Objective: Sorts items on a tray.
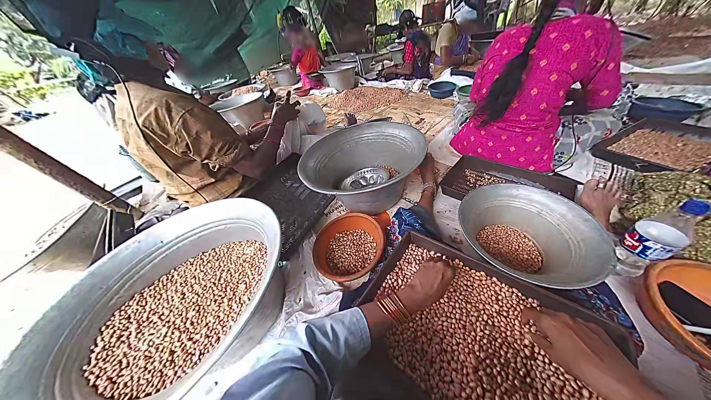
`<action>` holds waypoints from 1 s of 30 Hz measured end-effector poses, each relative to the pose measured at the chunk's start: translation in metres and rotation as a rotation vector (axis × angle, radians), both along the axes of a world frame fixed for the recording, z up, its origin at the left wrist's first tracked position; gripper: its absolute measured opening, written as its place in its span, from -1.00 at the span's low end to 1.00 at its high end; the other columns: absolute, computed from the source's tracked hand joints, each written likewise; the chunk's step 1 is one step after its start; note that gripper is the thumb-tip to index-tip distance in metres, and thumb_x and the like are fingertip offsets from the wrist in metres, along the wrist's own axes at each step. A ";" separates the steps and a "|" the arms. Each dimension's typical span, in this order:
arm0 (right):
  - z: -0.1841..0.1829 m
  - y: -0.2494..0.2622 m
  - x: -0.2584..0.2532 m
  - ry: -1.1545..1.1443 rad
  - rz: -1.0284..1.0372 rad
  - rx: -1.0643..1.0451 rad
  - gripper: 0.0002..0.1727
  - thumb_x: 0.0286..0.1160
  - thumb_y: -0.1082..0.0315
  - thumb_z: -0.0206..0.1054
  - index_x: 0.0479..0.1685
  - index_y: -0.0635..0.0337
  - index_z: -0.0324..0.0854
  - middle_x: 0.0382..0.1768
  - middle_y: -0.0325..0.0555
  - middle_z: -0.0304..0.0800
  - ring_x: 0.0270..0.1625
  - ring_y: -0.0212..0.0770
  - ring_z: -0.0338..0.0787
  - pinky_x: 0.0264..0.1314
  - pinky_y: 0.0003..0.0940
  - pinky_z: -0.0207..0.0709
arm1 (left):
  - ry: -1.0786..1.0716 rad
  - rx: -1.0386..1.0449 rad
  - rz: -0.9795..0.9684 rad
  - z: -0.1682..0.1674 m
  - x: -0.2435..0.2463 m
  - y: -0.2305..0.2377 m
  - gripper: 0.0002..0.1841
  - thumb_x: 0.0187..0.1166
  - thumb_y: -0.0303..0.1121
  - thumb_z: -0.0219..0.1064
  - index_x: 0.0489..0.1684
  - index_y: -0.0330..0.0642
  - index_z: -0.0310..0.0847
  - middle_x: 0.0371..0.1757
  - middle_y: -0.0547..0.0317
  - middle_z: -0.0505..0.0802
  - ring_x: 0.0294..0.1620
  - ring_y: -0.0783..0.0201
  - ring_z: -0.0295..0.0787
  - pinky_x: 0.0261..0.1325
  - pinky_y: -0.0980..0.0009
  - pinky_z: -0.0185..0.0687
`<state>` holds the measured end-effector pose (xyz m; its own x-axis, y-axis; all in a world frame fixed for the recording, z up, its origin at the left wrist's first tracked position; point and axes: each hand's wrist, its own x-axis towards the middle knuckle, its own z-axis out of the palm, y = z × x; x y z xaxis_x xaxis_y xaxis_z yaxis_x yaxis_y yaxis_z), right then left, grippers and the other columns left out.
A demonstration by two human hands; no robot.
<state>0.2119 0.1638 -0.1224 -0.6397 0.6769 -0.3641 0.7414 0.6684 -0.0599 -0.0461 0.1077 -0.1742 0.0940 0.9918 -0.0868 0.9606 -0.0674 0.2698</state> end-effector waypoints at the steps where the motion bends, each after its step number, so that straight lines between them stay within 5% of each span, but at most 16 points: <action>1: 0.000 0.002 0.000 0.004 0.006 -0.013 -0.69 0.61 0.24 0.38 0.23 0.10 0.77 0.04 0.24 0.87 0.15 0.32 0.84 0.11 0.33 0.57 | 0.009 0.013 -0.012 -0.001 -0.001 0.000 -0.74 0.66 -0.63 0.11 0.13 -0.45 0.70 0.20 -0.30 0.81 0.41 -0.22 0.69 0.53 -0.05 0.51; 6: 0.002 0.004 0.006 0.001 0.026 -0.055 -0.70 0.62 0.23 0.36 0.19 0.14 0.78 0.06 0.24 0.88 0.16 0.33 0.83 0.14 0.35 0.57 | -0.038 0.060 0.050 0.000 -0.015 -0.004 -0.75 0.61 -0.49 0.26 0.13 -0.34 0.76 0.20 -0.24 0.84 0.41 -0.21 0.70 0.51 -0.11 0.51; 9: 0.000 0.010 0.015 0.005 -0.030 -0.075 -0.68 0.60 0.20 0.40 0.21 0.13 0.79 0.11 0.29 0.85 0.23 0.35 0.80 0.19 0.39 0.55 | 0.062 0.026 0.371 0.035 -0.041 -0.014 -0.62 0.63 -0.51 0.17 0.37 -0.34 0.65 0.44 -0.25 0.73 0.58 -0.18 0.56 0.60 -0.10 0.41; 13: -0.007 0.021 0.022 -0.041 -0.191 -0.006 -0.56 0.58 0.23 0.40 0.36 0.26 0.68 0.30 0.42 0.72 0.39 0.43 0.68 0.35 0.42 0.47 | 0.231 0.037 0.657 0.061 -0.074 -0.037 -0.51 0.74 -0.37 0.12 0.61 -0.37 0.42 0.49 -0.40 0.63 0.53 -0.34 0.54 0.48 -0.20 0.42; 15: -0.009 0.024 0.025 -0.110 -0.257 0.033 -0.54 0.62 0.22 0.37 0.38 0.33 0.63 0.30 0.41 0.71 0.41 0.39 0.69 0.39 0.34 0.48 | 0.147 -0.066 0.564 0.070 -0.069 -0.054 -0.47 0.76 -0.24 0.18 0.65 -0.32 0.38 0.48 -0.34 0.65 0.49 -0.30 0.59 0.48 -0.16 0.48; 17: -0.013 0.030 0.024 -0.199 -0.257 0.033 -0.54 0.63 0.20 0.34 0.36 0.34 0.64 0.26 0.39 0.75 0.38 0.36 0.72 0.38 0.31 0.50 | 0.061 -0.243 0.466 0.074 -0.062 -0.071 -0.54 0.76 -0.14 0.21 0.48 -0.26 0.54 0.30 -0.31 0.77 0.35 -0.28 0.73 0.35 -0.21 0.60; 20: -0.013 0.028 0.022 -0.336 -0.208 -0.087 -0.58 0.59 0.25 0.36 0.31 0.35 0.65 0.27 0.38 0.74 0.40 0.38 0.68 0.38 0.36 0.47 | 0.150 -0.541 0.358 0.058 -0.058 -0.084 -0.50 0.73 -0.03 0.23 0.31 -0.31 0.66 0.28 -0.35 0.78 0.38 -0.32 0.69 0.38 -0.29 0.54; 25: -0.011 0.003 0.020 -0.344 -0.064 -0.337 -0.52 0.50 0.22 0.50 0.22 0.46 0.67 0.24 0.51 0.71 0.35 0.51 0.67 0.32 0.55 0.41 | 0.115 -0.624 0.016 0.040 -0.046 -0.103 -0.38 0.52 -0.01 0.50 0.29 -0.44 0.64 0.21 -0.50 0.77 0.32 -0.49 0.66 0.36 -0.47 0.41; 30: -0.012 -0.020 0.004 -0.433 0.197 -0.426 -0.53 0.47 0.10 0.53 0.15 0.32 0.74 0.07 0.38 0.81 0.18 0.46 0.75 0.11 0.56 0.46 | 0.110 -0.795 -0.062 0.048 -0.002 -0.099 -0.24 0.55 -0.01 0.49 0.64 -0.32 0.38 0.34 -0.50 0.72 0.40 -0.48 0.64 0.42 -0.42 0.43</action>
